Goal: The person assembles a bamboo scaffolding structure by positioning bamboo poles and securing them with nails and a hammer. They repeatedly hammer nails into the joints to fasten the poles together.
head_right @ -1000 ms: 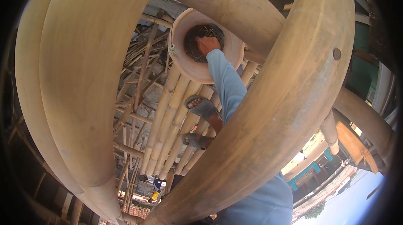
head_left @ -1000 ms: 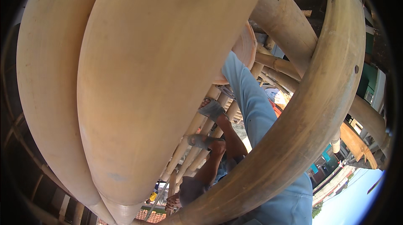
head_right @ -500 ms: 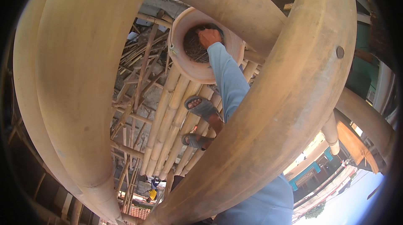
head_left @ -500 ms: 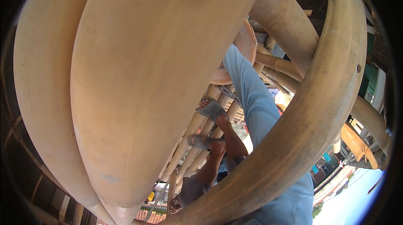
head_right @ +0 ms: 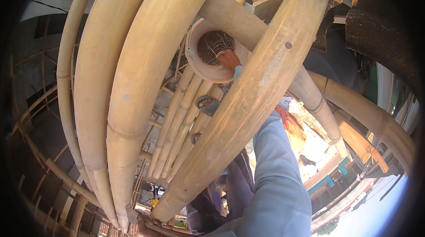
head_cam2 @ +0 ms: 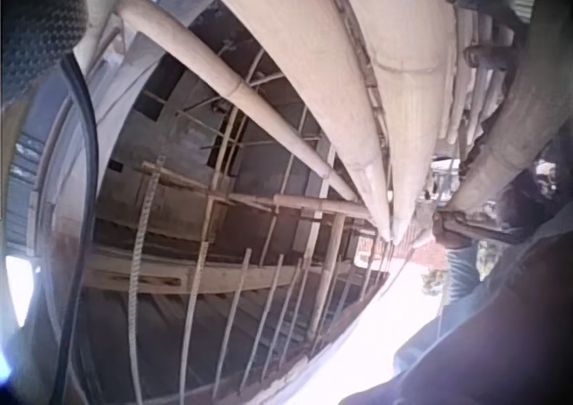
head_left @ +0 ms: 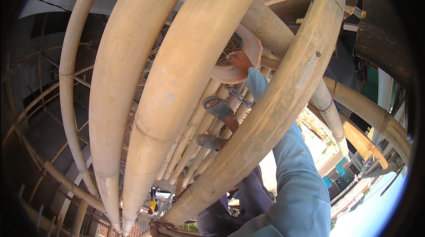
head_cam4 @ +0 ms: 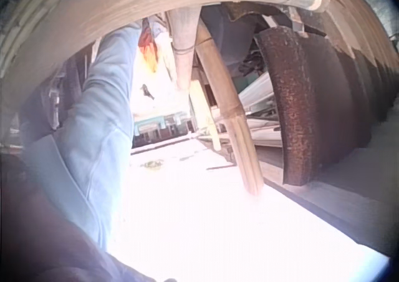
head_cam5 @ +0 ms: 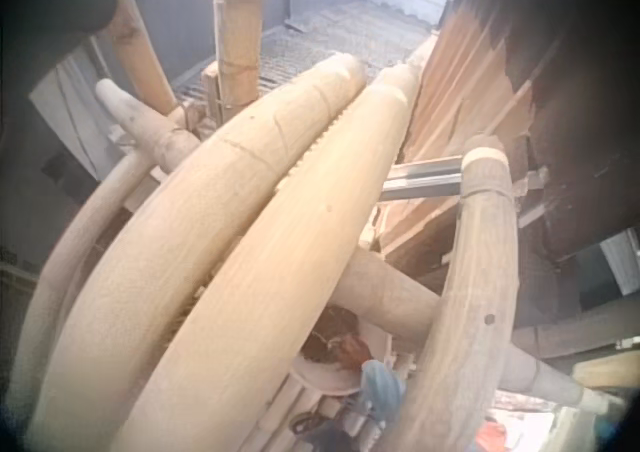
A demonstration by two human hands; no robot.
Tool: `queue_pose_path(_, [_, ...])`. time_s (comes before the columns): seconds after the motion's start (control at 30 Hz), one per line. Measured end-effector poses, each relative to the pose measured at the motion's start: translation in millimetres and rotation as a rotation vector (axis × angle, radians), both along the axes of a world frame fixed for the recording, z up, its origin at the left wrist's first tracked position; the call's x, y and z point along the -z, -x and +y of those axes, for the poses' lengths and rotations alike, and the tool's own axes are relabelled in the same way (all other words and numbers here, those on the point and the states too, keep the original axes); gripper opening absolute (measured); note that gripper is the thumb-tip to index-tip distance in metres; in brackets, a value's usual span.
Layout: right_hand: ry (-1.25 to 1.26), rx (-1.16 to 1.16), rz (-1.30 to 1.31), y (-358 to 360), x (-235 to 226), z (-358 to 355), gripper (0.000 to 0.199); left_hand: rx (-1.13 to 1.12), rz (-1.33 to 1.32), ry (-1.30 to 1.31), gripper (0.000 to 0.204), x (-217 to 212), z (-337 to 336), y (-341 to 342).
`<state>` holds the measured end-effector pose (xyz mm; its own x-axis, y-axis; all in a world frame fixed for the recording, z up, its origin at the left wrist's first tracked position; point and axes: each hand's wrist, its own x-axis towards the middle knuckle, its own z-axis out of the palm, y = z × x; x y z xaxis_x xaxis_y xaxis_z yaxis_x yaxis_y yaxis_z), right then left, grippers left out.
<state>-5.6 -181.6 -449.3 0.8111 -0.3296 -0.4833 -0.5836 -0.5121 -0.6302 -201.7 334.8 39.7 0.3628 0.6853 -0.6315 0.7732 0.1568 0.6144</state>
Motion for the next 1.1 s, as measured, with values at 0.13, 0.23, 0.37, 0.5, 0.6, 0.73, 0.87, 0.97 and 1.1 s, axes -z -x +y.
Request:
queue_pose_path(0.13, [-0.096, 0.065, 0.131, 66, -50, -8, 0.022, -0.034, -0.033, 0.122, 0.031, -8, -9, -1])
queue_pose_path(0.23, [-0.081, 0.133, 0.169, 116, -94, -12, 0.025, -0.075, -0.075, 0.34, 0.03, -11, -13, -5])
queue_pose_path(0.37, [-0.184, 0.136, 0.137, 146, -178, 9, 0.028, -0.145, 0.042, 0.171, 0.026, -7, -10, -12])
queue_pose_path(0.5, [0.0, -0.244, 0.408, 193, -328, 50, 0.027, -0.196, -0.041, 0.178, 0.027, -1, -5, -12])
queue_pose_path(0.6, [-0.353, -0.176, 0.411, 205, -449, 86, 0.028, -0.237, -0.112, 0.289, 0.026, -8, -1, -11])
queue_pose_path(0.73, [-0.958, 0.078, 0.326, 181, -573, 148, 0.025, -0.312, -0.3, 0.616, 0.023, -51, -8, -9])
queue_pose_path(0.87, [-1.033, -0.031, 0.338, 135, -613, 228, 0.028, -0.308, -0.539, 0.914, 0.025, -108, -38, -25])
queue_pose_path(0.97, [-1.026, -0.246, 0.353, 116, -609, 282, 0.027, -0.364, -0.637, 0.936, 0.021, -131, -57, -32])
queue_pose_path(1.1, [-0.976, -0.534, 0.411, 105, -624, 323, 0.022, -0.458, -0.646, 0.9, 0.021, -130, -58, -24])
